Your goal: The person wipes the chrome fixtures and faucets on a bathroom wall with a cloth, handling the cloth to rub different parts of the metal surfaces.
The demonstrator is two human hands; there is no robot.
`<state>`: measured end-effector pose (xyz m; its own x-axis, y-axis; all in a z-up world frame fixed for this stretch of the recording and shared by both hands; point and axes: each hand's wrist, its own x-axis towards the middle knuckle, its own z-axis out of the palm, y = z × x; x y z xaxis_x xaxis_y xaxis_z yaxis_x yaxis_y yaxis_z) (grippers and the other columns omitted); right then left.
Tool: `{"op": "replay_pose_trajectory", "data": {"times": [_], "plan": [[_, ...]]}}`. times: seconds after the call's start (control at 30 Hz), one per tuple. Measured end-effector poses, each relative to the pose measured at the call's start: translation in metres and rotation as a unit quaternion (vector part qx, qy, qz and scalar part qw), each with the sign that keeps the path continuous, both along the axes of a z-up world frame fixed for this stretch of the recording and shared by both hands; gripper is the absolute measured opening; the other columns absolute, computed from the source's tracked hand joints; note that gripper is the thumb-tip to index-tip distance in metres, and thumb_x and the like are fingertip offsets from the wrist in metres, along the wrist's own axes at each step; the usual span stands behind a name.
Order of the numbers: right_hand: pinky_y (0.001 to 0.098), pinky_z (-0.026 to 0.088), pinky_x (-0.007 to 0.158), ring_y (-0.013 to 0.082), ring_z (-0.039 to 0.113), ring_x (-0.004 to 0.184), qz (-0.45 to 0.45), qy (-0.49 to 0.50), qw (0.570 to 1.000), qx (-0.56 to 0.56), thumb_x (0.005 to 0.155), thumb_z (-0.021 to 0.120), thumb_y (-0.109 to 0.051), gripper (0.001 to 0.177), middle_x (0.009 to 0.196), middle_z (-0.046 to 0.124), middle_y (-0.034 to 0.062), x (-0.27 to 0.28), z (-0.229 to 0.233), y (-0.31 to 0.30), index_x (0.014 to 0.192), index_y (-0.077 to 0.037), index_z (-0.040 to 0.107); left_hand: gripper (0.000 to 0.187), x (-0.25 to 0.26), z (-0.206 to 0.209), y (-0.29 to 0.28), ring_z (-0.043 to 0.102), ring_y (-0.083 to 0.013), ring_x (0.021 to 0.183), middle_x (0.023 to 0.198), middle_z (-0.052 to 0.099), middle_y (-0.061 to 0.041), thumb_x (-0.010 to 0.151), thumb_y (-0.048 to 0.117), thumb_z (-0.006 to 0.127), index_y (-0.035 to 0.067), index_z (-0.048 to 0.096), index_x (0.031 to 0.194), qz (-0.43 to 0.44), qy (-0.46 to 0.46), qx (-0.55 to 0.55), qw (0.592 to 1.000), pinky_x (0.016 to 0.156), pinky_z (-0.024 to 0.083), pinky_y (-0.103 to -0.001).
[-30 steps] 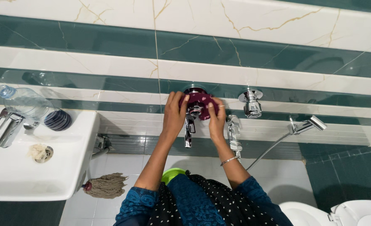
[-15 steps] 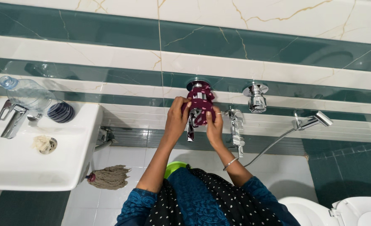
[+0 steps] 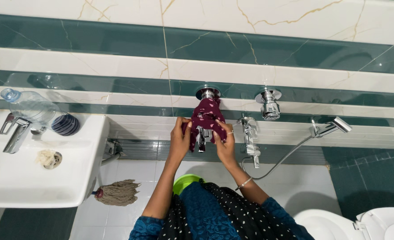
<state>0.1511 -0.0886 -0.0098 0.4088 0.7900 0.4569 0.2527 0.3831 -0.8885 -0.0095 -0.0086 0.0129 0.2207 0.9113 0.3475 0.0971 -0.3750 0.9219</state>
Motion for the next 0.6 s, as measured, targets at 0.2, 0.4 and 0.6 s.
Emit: {"op": "replay_pose_trajectory", "data": {"times": [0.2,0.4,0.6], "plan": [[0.0288,0.051,0.095,0.0164,0.059,0.110,-0.031,-0.034,0.999,0.000,0.099,0.065,-0.008,0.027,0.120,0.057,0.0077,0.015,0.007,-0.007,0.126,-0.004,0.061,0.015,-0.008,0.035,-0.030,0.061,-0.0210,0.075,0.091,0.070,-0.013,0.104,0.015,0.059,0.001,0.055,0.105,-0.001,0.039,-0.081,0.996,0.069,0.049,-0.035],[0.0358,0.048,0.106,0.0237,0.055,0.125,-0.080,-0.069,0.990,0.091,0.093,0.065,-0.004,0.023,0.133,0.053,0.0141,0.030,0.099,-0.033,0.117,-0.003,0.064,0.013,0.000,0.111,-0.049,0.066,-0.0257,0.084,0.098,0.068,-0.013,0.101,0.012,0.061,0.000,0.059,0.106,0.006,0.004,0.003,1.000,0.072,0.053,-0.039],[0.0340,0.048,0.111,0.0195,0.058,0.121,-0.137,-0.085,0.972,0.172,0.095,0.062,-0.003,0.039,0.126,0.057,0.0095,0.090,0.158,-0.069,0.133,-0.003,0.055,0.014,0.074,0.126,-0.057,0.063,-0.0359,0.118,0.123,0.055,-0.022,0.104,0.008,0.061,-0.001,0.058,0.114,-0.050,-0.008,0.221,0.974,0.097,0.055,-0.041]]}}
